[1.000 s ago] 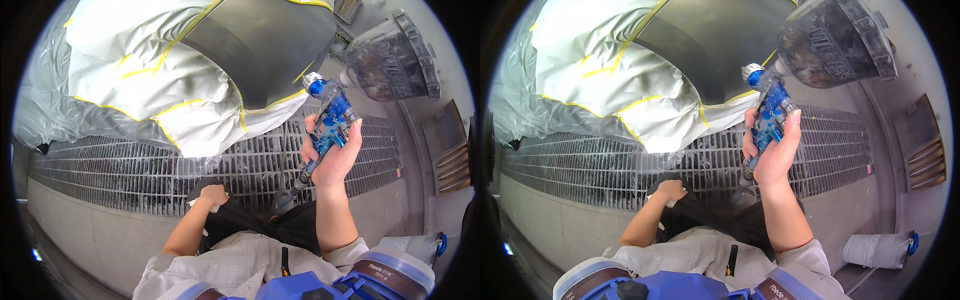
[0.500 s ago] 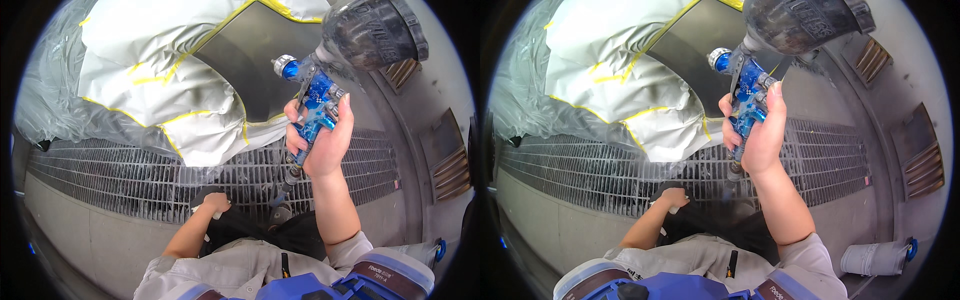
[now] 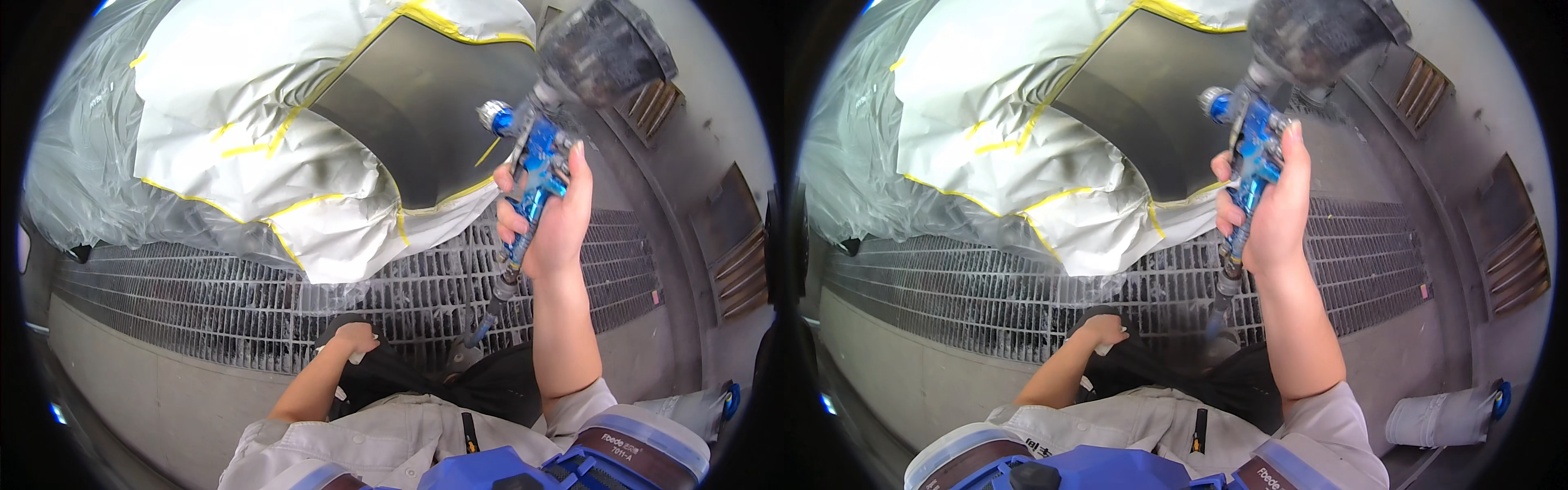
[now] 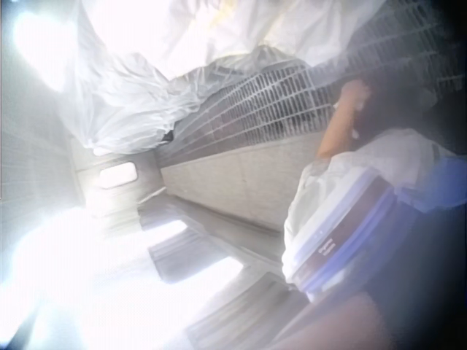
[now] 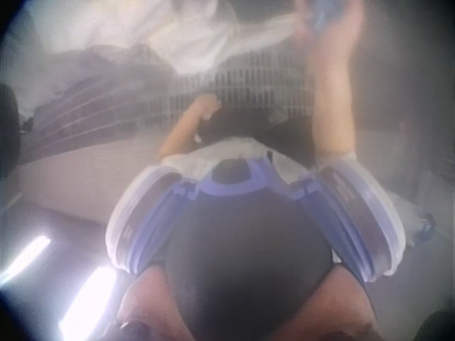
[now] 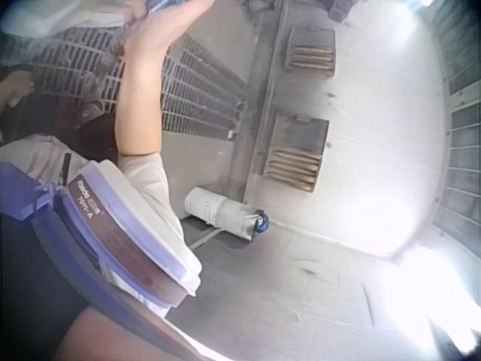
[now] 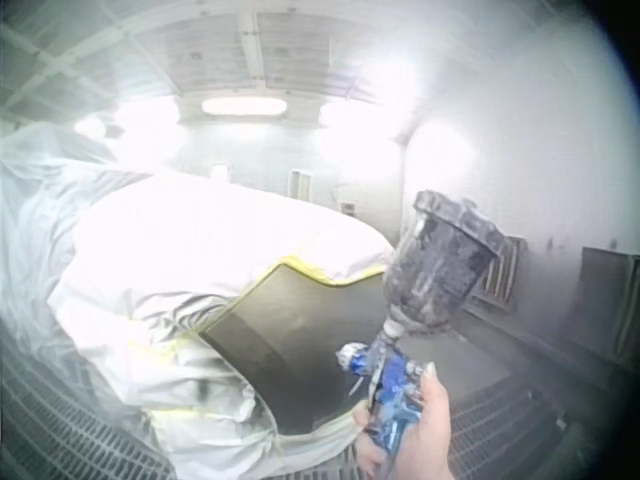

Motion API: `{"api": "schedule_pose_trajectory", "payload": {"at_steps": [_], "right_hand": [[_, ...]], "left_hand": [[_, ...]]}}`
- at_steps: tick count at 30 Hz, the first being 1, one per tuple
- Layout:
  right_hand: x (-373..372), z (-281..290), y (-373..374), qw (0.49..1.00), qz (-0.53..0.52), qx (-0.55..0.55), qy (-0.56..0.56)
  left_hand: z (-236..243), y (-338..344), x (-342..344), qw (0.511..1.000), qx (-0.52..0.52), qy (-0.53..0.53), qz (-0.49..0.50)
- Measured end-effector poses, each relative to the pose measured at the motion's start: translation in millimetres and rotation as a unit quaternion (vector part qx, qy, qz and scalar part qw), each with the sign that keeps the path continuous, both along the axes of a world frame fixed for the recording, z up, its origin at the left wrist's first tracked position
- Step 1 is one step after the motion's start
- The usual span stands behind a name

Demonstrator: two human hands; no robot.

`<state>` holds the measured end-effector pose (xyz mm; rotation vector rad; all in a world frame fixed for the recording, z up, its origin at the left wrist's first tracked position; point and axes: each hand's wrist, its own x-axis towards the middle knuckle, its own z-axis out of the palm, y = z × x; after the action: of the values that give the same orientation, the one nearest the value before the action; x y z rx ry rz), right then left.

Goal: The person removes masking tape from a car's hood, wipes the surface with a cloth, and then uses a spray gun to apply paint to the exposed area. The person repeatedly wipes the surface and sprays paint in overlapping passes.

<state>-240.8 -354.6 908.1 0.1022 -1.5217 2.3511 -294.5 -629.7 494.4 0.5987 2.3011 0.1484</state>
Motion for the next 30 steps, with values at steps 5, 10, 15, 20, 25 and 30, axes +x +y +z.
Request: {"api": "schedule_pose_trajectory", "payload": {"at_steps": [5,10,15,20,25,30], "right_hand": [[-11,20,16,0.973,0.217,-0.079,0.007],[-21,33,33,0.988,0.148,-0.05,0.006],[-27,33,53,0.987,0.156,-0.041,0.006],[-34,40,74,0.968,0.237,-0.078,0.004],[-26,29,80,1.0,0.012,0.001,-0.012],[-27,23,82,0.991,0.119,-0.062,0.011]], "left_hand": [[-6,3,0,1.0,-0.008,-0.001,-0.005],[-3,-2,2,1.0,-0.021,-0.006,0.001],[0,-8,-1,1.0,-0.019,-0.014,0.003],[-11,-10,1,1.0,-0.019,-0.009,0.006],[-1,-10,5,1.0,-0.022,0.006,-0.005],[47,49,27,0.98,0.188,0.01,-0.064]]}}
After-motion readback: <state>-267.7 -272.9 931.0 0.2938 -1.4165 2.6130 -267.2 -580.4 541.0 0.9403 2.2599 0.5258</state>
